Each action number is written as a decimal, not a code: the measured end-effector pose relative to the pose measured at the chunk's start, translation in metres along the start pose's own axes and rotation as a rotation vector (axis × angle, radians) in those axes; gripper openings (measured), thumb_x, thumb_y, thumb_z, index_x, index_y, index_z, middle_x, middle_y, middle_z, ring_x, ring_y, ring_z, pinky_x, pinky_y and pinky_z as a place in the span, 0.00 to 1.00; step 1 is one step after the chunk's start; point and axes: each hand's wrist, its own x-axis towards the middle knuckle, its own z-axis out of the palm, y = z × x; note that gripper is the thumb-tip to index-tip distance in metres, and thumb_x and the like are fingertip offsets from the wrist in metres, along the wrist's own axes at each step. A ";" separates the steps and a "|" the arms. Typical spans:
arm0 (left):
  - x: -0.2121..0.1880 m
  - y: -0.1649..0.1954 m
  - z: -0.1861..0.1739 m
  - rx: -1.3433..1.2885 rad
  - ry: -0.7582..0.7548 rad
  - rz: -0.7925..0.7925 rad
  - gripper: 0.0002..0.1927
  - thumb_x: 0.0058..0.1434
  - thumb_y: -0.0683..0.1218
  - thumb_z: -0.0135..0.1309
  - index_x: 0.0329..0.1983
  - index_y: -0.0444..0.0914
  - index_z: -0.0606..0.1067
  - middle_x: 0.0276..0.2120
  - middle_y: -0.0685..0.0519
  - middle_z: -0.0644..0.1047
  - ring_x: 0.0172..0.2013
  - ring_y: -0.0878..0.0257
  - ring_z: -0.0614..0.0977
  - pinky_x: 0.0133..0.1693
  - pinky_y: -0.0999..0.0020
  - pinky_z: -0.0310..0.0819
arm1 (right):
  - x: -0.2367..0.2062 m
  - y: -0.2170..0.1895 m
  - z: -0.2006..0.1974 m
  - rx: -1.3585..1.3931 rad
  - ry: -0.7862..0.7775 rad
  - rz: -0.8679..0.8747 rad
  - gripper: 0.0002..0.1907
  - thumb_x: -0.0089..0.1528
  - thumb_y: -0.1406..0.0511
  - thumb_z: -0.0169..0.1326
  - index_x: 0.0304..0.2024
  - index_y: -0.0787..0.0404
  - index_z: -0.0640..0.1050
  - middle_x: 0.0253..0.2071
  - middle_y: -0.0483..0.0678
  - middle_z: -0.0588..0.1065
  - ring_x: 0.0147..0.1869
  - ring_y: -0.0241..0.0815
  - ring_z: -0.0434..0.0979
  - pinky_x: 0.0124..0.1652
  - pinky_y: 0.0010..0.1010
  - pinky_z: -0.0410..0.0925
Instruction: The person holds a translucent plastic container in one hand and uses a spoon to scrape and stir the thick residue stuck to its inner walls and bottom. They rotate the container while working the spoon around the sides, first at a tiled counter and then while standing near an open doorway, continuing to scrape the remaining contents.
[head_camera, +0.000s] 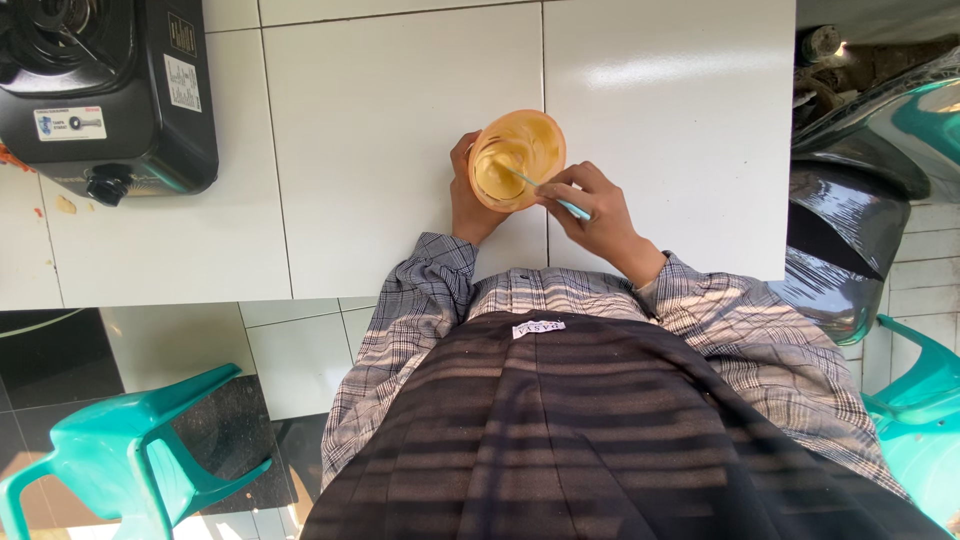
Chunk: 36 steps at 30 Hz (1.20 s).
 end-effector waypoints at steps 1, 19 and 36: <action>0.000 0.000 0.000 0.000 0.000 0.005 0.58 0.45 0.51 0.80 0.70 0.42 0.52 0.59 0.46 0.75 0.57 0.53 0.82 0.56 0.62 0.82 | 0.000 0.000 0.001 0.011 -0.012 -0.018 0.10 0.60 0.71 0.67 0.43 0.57 0.83 0.38 0.45 0.78 0.40 0.45 0.77 0.36 0.34 0.71; 0.003 0.007 0.000 -0.075 -0.046 -0.029 0.56 0.47 0.50 0.80 0.71 0.43 0.54 0.62 0.46 0.74 0.61 0.55 0.81 0.60 0.61 0.80 | 0.020 -0.014 -0.021 -0.042 -0.238 -0.036 0.07 0.60 0.69 0.66 0.41 0.58 0.83 0.39 0.48 0.79 0.38 0.48 0.80 0.35 0.37 0.73; 0.004 -0.007 0.002 0.100 -0.174 0.062 0.57 0.39 0.53 0.79 0.71 0.44 0.60 0.65 0.51 0.71 0.63 0.51 0.74 0.64 0.57 0.69 | 0.067 0.074 -0.046 0.439 -0.250 0.345 0.05 0.63 0.73 0.63 0.41 0.68 0.81 0.41 0.50 0.82 0.46 0.39 0.85 0.43 0.29 0.80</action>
